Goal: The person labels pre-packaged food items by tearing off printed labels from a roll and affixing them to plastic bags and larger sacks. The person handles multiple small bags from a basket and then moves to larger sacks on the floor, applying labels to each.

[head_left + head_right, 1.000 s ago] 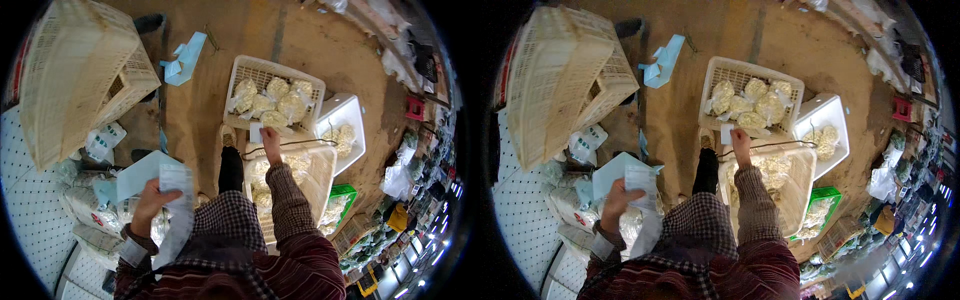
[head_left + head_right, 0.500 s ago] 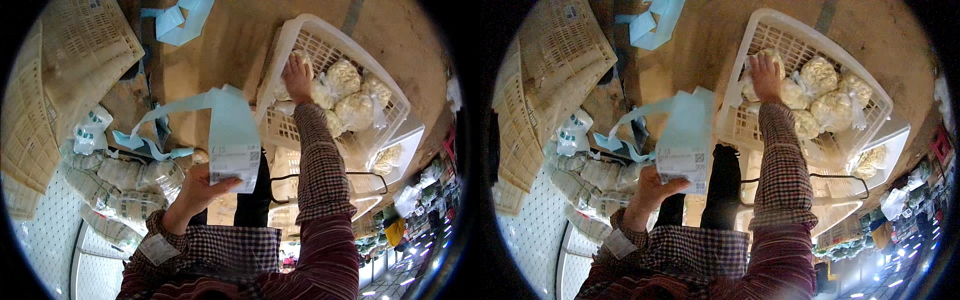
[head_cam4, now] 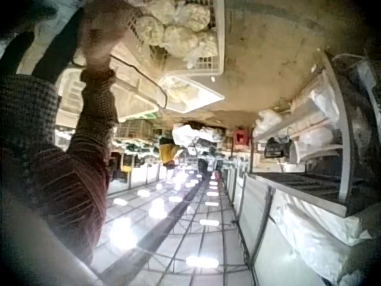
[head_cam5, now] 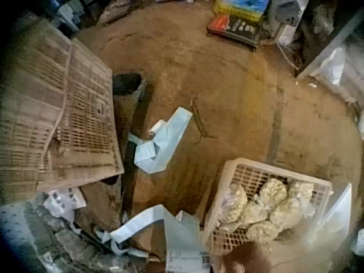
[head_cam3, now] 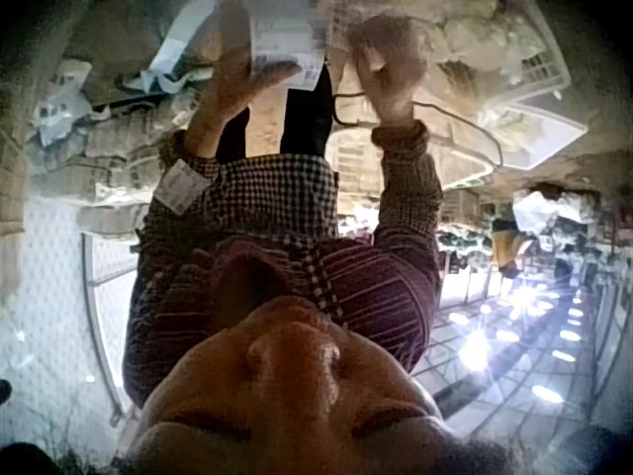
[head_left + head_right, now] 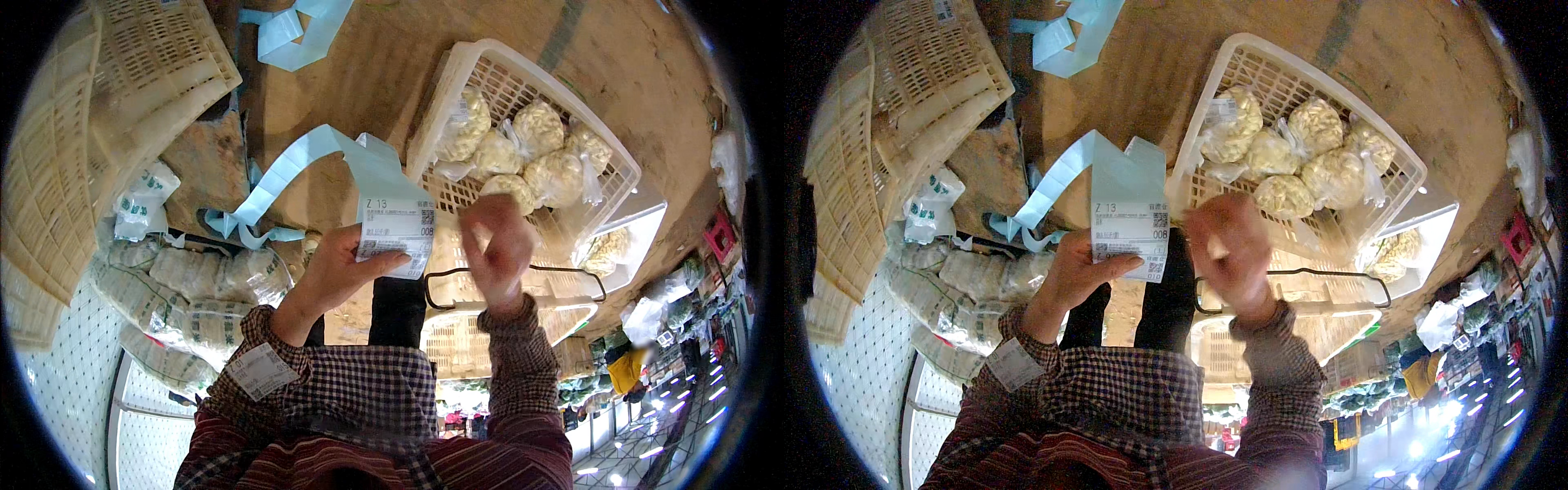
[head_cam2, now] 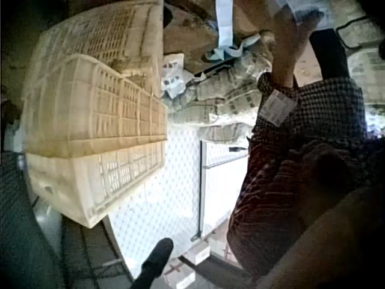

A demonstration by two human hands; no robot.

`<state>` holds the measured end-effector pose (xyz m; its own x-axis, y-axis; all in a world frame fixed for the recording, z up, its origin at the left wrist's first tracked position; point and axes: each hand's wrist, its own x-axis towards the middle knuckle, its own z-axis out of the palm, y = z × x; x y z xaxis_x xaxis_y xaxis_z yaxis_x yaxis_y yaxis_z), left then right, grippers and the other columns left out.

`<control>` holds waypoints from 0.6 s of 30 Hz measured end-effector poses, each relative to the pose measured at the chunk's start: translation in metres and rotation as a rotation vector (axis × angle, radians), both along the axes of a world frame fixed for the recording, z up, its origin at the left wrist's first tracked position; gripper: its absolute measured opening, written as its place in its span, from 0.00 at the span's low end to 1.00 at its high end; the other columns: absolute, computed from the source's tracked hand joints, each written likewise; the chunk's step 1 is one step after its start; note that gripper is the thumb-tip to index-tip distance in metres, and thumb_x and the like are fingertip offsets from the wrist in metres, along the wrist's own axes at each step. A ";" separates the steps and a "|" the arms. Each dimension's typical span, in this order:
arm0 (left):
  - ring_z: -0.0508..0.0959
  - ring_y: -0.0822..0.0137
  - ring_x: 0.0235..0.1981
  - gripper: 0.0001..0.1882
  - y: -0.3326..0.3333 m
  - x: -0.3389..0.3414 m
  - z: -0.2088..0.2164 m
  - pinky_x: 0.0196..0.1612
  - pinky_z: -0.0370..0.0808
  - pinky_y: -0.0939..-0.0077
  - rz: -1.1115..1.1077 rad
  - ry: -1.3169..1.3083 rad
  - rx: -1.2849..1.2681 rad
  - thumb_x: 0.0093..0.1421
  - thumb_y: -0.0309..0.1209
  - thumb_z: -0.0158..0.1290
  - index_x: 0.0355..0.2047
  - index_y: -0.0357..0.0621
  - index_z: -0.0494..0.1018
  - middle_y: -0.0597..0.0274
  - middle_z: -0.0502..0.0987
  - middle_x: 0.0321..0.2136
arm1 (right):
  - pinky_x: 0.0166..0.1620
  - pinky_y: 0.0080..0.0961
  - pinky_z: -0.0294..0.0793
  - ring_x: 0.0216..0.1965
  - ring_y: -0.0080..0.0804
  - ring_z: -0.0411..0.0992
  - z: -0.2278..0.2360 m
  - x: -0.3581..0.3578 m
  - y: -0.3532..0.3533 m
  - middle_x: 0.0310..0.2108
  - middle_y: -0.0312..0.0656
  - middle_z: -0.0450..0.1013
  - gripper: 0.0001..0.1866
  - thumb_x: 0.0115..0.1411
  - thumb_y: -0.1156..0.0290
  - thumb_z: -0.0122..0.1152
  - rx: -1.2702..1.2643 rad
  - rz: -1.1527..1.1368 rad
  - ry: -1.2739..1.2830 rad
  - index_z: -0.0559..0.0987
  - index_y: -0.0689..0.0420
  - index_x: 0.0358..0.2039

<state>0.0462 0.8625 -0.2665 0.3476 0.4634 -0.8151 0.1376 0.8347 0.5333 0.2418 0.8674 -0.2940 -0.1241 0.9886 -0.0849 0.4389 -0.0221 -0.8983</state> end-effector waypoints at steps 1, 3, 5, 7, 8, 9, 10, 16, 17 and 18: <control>0.73 0.74 0.30 0.13 0.001 0.001 -0.001 0.33 0.70 0.81 -0.001 -0.001 -0.003 0.51 0.31 0.51 0.34 0.34 0.69 0.59 0.74 0.28 | 0.31 0.28 0.66 0.28 0.38 0.66 0.009 -0.007 -0.001 0.26 0.43 0.67 0.13 0.37 0.79 0.60 0.044 0.090 0.090 0.72 0.62 0.28; 0.72 0.74 0.29 0.13 -0.001 0.001 -0.005 0.32 0.69 0.81 -0.011 -0.012 -0.013 0.52 0.31 0.49 0.35 0.34 0.68 0.60 0.73 0.28 | 0.31 0.29 0.67 0.30 0.39 0.66 0.017 -0.022 -0.002 0.28 0.44 0.68 0.15 0.35 0.74 0.64 0.017 0.175 0.102 0.73 0.63 0.27; 0.72 0.73 0.28 0.13 -0.015 -0.004 -0.012 0.31 0.69 0.80 0.066 -0.079 -0.084 0.53 0.31 0.48 0.36 0.34 0.67 0.59 0.73 0.28 | 0.31 0.29 0.67 0.29 0.39 0.67 0.013 -0.030 -0.013 0.27 0.44 0.68 0.15 0.36 0.73 0.63 -0.067 0.157 0.080 0.73 0.63 0.27; 0.72 0.71 0.28 0.14 -0.017 -0.003 -0.014 0.31 0.69 0.79 -0.063 -0.097 -0.088 0.53 0.30 0.47 0.37 0.34 0.66 0.57 0.73 0.29 | 0.31 0.29 0.67 0.28 0.39 0.67 0.005 -0.029 -0.023 0.26 0.44 0.68 0.14 0.38 0.73 0.62 -0.149 0.134 0.109 0.73 0.63 0.27; 0.72 0.70 0.29 0.14 -0.011 0.000 -0.009 0.32 0.69 0.78 -0.227 -0.076 -0.055 0.52 0.30 0.48 0.37 0.34 0.65 0.56 0.72 0.29 | 0.30 0.29 0.67 0.27 0.39 0.68 0.002 -0.026 -0.027 0.25 0.44 0.69 0.13 0.39 0.73 0.62 -0.189 0.123 0.155 0.73 0.63 0.27; 0.73 0.68 0.29 0.15 -0.009 0.002 -0.008 0.32 0.69 0.78 -0.389 -0.054 -0.019 0.51 0.30 0.48 0.38 0.34 0.65 0.54 0.72 0.29 | 0.30 0.29 0.67 0.27 0.39 0.68 -0.002 -0.021 -0.031 0.24 0.45 0.69 0.12 0.40 0.74 0.61 -0.229 0.112 0.203 0.73 0.63 0.27; 0.73 0.62 0.31 0.18 -0.011 0.001 -0.009 0.33 0.69 0.73 -0.509 -0.007 0.081 0.49 0.28 0.49 0.40 0.34 0.64 0.50 0.72 0.30 | 0.30 0.25 0.67 0.25 0.32 0.68 -0.008 -0.016 -0.034 0.22 0.43 0.69 0.08 0.45 0.75 0.57 -0.265 0.120 0.265 0.73 0.64 0.27; 0.72 0.64 0.36 0.23 -0.026 -0.001 -0.036 0.40 0.69 0.70 -0.497 -0.114 -0.109 0.46 0.25 0.51 0.44 0.36 0.62 0.51 0.71 0.36 | 0.32 0.17 0.66 0.28 0.18 0.65 -0.110 0.069 -0.082 0.26 0.33 0.71 0.09 0.51 0.72 0.52 -0.941 -0.429 0.920 0.74 0.64 0.31; 0.72 0.66 0.36 0.23 -0.027 -0.002 -0.037 0.40 0.68 0.70 -0.434 -0.108 -0.187 0.45 0.24 0.52 0.44 0.36 0.63 0.52 0.71 0.37 | 0.31 0.18 0.66 0.27 0.19 0.65 -0.128 0.083 -0.065 0.27 0.34 0.71 0.09 0.51 0.72 0.52 -0.887 -0.713 0.838 0.74 0.64 0.31; 0.72 0.66 0.36 0.23 -0.031 -0.003 -0.040 0.40 0.68 0.70 -0.440 -0.080 -0.234 0.45 0.25 0.52 0.44 0.36 0.63 0.53 0.71 0.37 | 0.30 0.20 0.66 0.24 0.20 0.64 -0.148 0.105 -0.056 0.26 0.35 0.71 0.09 0.52 0.72 0.51 -0.645 -0.619 0.175 0.75 0.64 0.30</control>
<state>0.0427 0.8319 -0.3067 0.5342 0.0666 -0.8427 0.4700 0.8052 0.3615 0.3470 0.8111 -0.4422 0.3500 0.6499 -0.6746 0.0397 -0.7298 -0.6825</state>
